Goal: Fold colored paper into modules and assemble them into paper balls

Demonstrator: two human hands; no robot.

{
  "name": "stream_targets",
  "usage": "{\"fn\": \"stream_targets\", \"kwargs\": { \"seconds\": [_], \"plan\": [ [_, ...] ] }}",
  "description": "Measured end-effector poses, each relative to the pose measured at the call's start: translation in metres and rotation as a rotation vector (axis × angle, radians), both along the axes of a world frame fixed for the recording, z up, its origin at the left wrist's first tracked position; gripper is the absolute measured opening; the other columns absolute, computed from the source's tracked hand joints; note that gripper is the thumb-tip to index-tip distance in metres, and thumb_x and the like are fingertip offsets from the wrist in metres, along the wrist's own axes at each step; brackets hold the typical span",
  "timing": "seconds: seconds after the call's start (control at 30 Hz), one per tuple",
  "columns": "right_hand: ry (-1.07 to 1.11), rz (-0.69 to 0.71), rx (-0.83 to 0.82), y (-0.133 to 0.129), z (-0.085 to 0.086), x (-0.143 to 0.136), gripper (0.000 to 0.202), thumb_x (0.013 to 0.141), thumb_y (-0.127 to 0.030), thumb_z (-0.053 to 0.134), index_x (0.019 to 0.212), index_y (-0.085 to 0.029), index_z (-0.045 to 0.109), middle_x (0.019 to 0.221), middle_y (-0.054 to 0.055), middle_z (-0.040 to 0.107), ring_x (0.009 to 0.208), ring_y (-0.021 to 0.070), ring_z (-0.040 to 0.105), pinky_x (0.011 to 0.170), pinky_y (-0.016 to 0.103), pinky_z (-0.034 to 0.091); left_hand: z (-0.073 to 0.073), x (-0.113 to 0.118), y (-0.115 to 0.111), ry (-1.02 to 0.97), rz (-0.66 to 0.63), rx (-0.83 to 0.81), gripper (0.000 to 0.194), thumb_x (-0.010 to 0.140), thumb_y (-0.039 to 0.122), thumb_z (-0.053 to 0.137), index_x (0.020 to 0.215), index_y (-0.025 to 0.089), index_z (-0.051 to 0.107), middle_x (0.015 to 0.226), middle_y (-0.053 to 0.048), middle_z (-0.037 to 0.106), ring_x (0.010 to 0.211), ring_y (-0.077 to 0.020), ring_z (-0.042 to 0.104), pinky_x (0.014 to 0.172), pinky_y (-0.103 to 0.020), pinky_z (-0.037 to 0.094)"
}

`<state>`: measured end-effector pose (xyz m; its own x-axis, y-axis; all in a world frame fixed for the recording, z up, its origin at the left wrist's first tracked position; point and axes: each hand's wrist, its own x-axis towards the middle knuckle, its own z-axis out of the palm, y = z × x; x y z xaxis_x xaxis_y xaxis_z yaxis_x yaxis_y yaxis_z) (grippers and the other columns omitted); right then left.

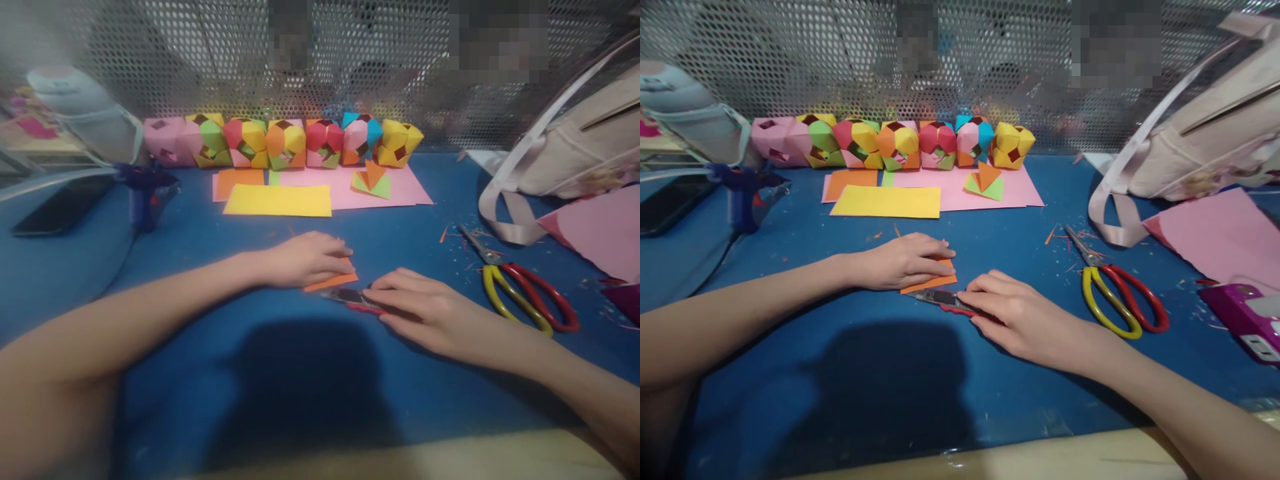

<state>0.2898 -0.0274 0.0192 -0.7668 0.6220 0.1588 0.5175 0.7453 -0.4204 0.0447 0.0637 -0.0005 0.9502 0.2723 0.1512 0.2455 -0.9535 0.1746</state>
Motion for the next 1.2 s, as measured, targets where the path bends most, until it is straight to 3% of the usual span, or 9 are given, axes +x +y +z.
{"fn": "stream_targets", "kwargs": {
  "seconds": [0.63, 0.8, 1.0, 1.2],
  "plan": [
    [-0.006, 0.027, -0.045, -0.003, 0.001, -0.003, 0.028, 0.095, -0.019, 0.046, 0.117, -0.015, 0.062, 0.105, 0.011, 0.063, 0.097, 0.0205, 0.056, 0.087, 0.036, 0.049, 0.000, 0.000, 0.000, 0.005, 0.019, -0.050, 0.035, 0.096, 0.028, 0.036, 0.115, 0.022, 0.064, 0.130, -0.013, 0.058, 0.117, -0.0255, 0.054, 0.097, -0.042, 0.042],
    [0.015, -0.014, -0.123, 0.002, 0.008, 0.003, 0.027, 0.093, -0.027, 0.052, 0.117, -0.018, 0.062, 0.113, 0.010, 0.062, 0.105, 0.0197, 0.057, 0.090, 0.033, 0.049, 0.001, 0.001, -0.003, -0.086, 0.057, -0.152, 0.036, 0.096, 0.026, 0.037, 0.123, 0.016, 0.058, 0.129, -0.015, 0.059, 0.122, -0.0245, 0.052, 0.101, -0.041, 0.040],
    [0.164, -0.166, 0.001, 0.026, 0.004, 0.004, 0.022, 0.093, -0.025, 0.050, 0.107, -0.018, 0.065, 0.107, 0.009, 0.067, 0.101, 0.0197, 0.061, 0.092, 0.036, 0.049, 0.000, -0.003, 0.001, -0.181, 0.139, -0.314, 0.043, 0.091, 0.021, 0.042, 0.133, 0.012, 0.044, 0.133, -0.018, 0.052, 0.121, -0.0232, 0.051, 0.103, -0.041, 0.042],
    [0.096, -0.061, 0.164, 0.048, -0.014, -0.025, 0.022, 0.091, -0.024, 0.054, 0.108, -0.014, 0.065, 0.111, 0.013, 0.064, 0.103, 0.0233, 0.057, 0.091, 0.041, 0.048, -0.003, -0.009, 0.006, -0.237, 0.207, -0.451, 0.051, 0.083, 0.009, 0.038, 0.133, 0.016, 0.041, 0.133, -0.014, 0.054, 0.124, -0.0210, 0.051, 0.106, -0.042, 0.041]
  ]
}}
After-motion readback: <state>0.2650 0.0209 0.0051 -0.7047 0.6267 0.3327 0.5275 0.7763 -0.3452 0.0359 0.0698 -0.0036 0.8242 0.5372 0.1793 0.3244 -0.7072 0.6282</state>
